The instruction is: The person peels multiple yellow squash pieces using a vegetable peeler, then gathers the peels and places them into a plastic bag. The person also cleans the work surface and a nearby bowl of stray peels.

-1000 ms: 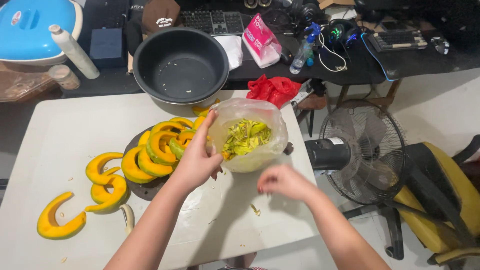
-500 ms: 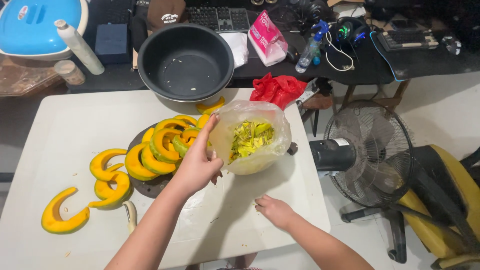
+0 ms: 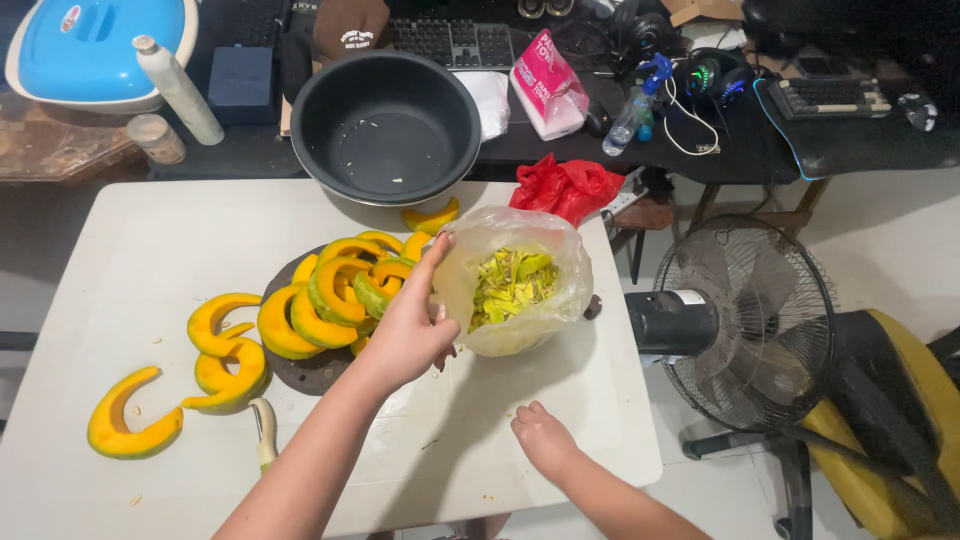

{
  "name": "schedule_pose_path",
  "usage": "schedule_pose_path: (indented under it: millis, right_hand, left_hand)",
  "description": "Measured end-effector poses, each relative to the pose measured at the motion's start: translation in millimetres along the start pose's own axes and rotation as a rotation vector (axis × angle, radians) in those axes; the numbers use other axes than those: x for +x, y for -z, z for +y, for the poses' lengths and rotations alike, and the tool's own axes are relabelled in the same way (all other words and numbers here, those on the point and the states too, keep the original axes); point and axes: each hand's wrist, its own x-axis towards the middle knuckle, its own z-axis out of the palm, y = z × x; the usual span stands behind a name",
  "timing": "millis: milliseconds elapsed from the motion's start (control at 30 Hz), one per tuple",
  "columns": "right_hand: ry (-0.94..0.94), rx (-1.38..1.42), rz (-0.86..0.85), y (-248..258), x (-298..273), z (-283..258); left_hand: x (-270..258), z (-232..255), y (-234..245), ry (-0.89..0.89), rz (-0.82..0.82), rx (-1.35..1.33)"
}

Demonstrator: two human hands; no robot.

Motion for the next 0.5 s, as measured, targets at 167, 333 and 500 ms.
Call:
schedule_pose_path:
  millis: [167,333,500]
  right_hand:
    - [-0.366,0.118,0.203,-25.9,13.2,-5.7]
    - [-0.613,0.202,0.176,0.8,30.3,1.5]
    - [-1.093,1.232,0.399,76.5,22.2,32.6]
  left_hand:
    - [-0.6,5.6,-4.8,-0.002,0.000,-0.003]
    - [-3.9,15.5,-10.5,-0.065,-0.040,0.030]
    - [-2.3,15.8,-8.0,-0.075,-0.072,0.079]
